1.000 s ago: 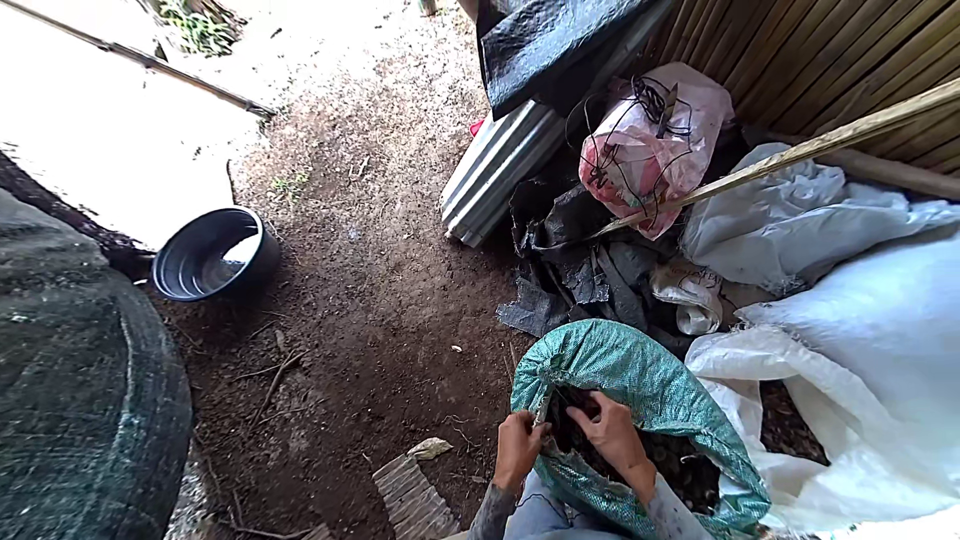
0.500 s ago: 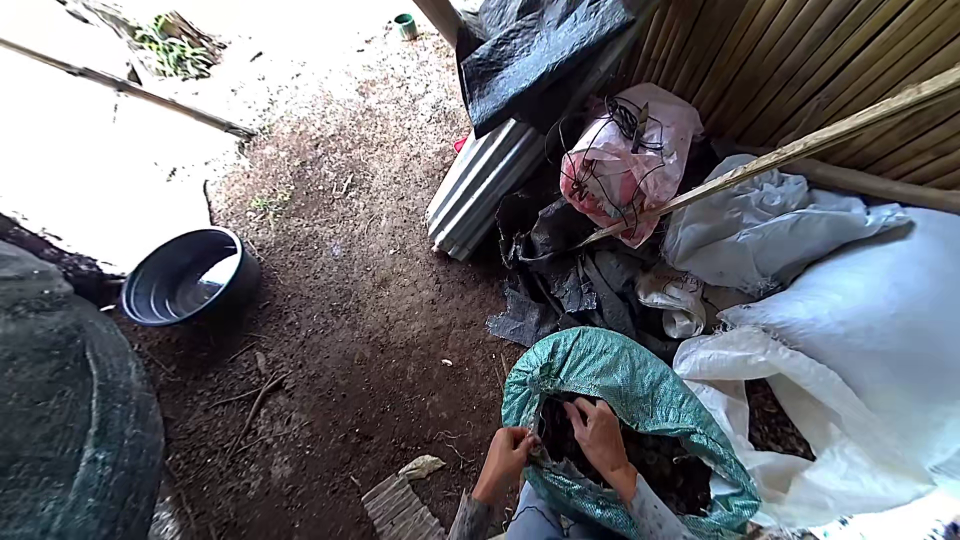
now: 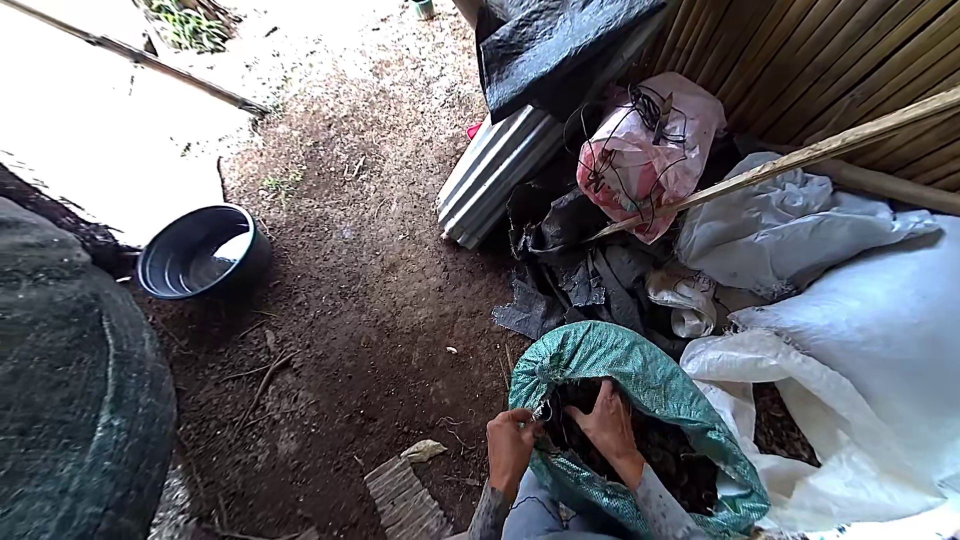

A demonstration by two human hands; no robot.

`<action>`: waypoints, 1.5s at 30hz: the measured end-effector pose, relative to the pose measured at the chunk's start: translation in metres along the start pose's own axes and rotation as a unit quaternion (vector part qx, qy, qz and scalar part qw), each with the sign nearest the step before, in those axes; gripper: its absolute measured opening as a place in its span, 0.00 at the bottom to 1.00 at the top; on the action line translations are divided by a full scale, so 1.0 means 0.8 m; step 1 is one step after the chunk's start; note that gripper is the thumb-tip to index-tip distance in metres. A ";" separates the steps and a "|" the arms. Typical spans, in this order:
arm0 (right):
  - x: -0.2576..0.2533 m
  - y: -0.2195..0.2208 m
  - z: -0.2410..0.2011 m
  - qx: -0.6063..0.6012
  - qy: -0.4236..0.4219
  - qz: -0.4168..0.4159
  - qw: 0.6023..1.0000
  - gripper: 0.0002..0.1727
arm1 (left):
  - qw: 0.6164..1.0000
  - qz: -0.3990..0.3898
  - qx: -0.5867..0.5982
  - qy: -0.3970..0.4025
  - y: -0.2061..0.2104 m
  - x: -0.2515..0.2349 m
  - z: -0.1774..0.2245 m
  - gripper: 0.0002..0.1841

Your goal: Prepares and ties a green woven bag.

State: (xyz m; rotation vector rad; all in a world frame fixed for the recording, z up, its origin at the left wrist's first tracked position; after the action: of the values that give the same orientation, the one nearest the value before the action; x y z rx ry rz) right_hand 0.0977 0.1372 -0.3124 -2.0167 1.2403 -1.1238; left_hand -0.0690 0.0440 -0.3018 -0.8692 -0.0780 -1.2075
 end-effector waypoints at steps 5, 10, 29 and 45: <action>-0.022 0.004 -0.018 -0.115 0.084 -0.024 0.989 0.44 | 0.995 -0.022 0.086 -0.044 0.002 -0.008 -0.013 0.10; -0.007 -0.008 -0.006 0.002 0.087 -0.096 0.992 0.35 | 0.990 -0.044 0.123 -0.051 0.012 -0.007 -0.023 0.10; 0.048 0.086 0.002 -0.589 0.168 0.015 0.790 0.17 | 0.899 -0.103 0.397 -0.155 0.020 -0.012 -0.031 0.16; 0.045 0.094 0.007 -0.508 0.152 -0.056 0.846 0.08 | 0.959 -0.137 0.243 -0.057 0.025 -0.030 -0.034 0.07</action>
State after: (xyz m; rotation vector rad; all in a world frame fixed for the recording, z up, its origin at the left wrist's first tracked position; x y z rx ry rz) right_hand 0.0761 0.0714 -0.3585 -2.7283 2.2455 -0.9254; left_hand -0.0722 0.0472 -0.3427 -0.5011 -0.5819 -1.3155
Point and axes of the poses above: each hand's wrist, its own x-axis away from the middle knuckle, its own y-axis out of the palm, z = x × y, the point moved 2 cm from there along -x, towards the middle knuckle, and after that the axes turned 3 degrees about -z, right-handed, at the moved point
